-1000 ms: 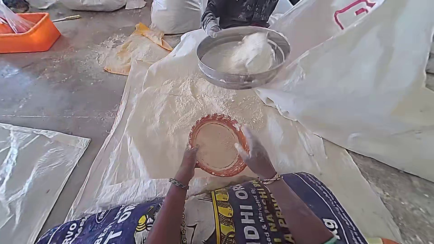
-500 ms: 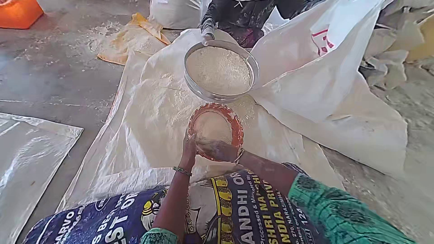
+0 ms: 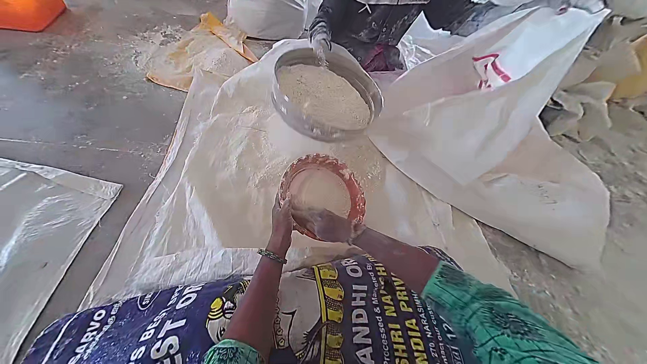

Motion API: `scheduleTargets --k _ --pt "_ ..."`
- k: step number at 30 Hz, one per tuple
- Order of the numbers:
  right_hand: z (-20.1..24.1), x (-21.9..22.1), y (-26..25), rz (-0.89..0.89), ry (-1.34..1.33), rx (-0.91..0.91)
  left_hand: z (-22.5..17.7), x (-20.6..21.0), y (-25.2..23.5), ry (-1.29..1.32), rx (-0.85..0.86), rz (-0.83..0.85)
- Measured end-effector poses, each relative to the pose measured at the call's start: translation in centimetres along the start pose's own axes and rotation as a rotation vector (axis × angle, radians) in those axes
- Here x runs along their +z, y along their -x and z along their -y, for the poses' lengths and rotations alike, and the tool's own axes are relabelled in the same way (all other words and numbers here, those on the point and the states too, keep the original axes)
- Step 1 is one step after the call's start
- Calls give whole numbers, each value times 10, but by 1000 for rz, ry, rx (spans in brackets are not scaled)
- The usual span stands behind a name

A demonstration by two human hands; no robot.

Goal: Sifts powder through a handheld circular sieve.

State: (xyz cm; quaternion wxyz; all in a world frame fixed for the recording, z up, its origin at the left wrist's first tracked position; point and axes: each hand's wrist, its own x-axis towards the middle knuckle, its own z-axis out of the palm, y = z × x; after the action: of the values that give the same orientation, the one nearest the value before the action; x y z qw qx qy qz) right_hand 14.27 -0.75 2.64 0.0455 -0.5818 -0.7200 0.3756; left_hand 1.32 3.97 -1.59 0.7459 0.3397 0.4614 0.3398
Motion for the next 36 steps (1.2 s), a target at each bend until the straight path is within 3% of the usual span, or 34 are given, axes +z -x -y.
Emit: scheduleTargets --k 2,5,7,9,12,16,20,24,27,30,32,34,36 --pt "-17 -2 26 152 101 3 -1 1 -3 25 1 -23" --pt "-39 -26 54 317 301 187 -4 6 -6 -18 4 -32" --pt "-45 -40 58 211 399 247 -6 7 -5 -40 -3 -23" --pt "-48 -42 47 6 416 150 -3 6 -3 -44 -26 -5" --pt "-52 -39 10 -42 476 82 0 6 0 -66 -40 12" --pt "-67 -46 -7 2 550 300 -4 3 1 -17 -28 -52" --pt "-39 -33 22 127 319 494 -3 9 -7 87 -44 -132" --pt "-5 -17 33 -52 -88 300 -2 9 -4 21 -88 -25" --pt "-14 -43 39 -76 41 215 -5 3 2 -1 -40 18" --pt "-26 -56 46 335 284 327 -11 0 -1 33 -13 1" --pt "-15 -37 45 463 318 316 -9 5 0 49 -19 -11" --pt "3 -16 34 435 213 314 -2 10 2 48 -29 -30" --pt "14 -7 8 251 42 303 0 8 5 35 -56 -36"
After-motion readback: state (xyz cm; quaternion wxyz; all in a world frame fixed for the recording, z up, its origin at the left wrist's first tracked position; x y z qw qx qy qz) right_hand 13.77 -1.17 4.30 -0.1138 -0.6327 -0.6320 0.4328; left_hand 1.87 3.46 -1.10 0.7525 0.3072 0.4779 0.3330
